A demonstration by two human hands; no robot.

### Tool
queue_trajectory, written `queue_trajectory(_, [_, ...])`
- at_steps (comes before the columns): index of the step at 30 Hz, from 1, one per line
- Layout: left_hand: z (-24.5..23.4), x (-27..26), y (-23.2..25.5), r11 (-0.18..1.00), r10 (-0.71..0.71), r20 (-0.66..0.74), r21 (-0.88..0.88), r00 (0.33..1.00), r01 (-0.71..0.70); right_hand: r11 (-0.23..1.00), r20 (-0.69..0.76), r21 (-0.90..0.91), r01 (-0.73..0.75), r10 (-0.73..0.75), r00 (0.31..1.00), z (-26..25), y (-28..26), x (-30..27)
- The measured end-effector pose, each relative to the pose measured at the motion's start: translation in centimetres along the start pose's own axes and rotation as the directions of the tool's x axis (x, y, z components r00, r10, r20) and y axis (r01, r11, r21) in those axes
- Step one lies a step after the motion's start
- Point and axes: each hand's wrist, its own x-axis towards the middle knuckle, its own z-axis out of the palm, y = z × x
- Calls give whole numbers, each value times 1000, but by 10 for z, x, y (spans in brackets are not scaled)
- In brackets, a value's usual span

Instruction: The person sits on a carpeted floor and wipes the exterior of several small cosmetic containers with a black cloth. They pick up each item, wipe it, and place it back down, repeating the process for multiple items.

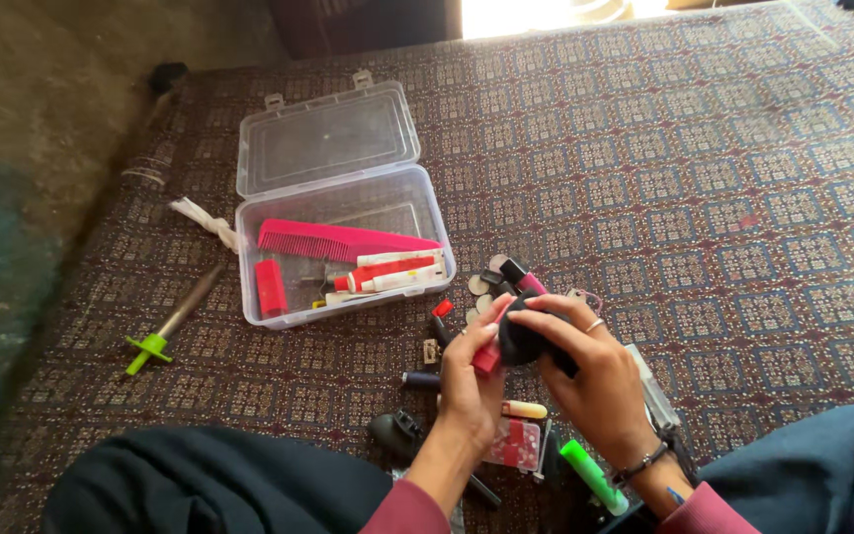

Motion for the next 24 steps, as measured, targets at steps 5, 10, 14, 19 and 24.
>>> queue_trajectory(5, [-3,5,-6,1000,-1,-9,-21,1000,1,999,-27,31,-13,14,1000,6,6,9])
queue_trajectory(10, [-9,7,-5,994,33,-53,-103,998,-39,996,11,92,-23,22,1000,12,0,1])
queue_trajectory(14, [-12,0,-2,998,49,-89,-23,995,-51,998,81,59,-7,2,997,11,-13,-12])
queue_trajectory(19, [-9,-10,6,997,43,-80,-53,996,-47,982,204,184,48,-86,975,5,-30,-29])
queue_trajectory(24, [-3,-18,7,998,55,-95,32,994,-52,990,175,74,118,-130,976,-5,-34,-32])
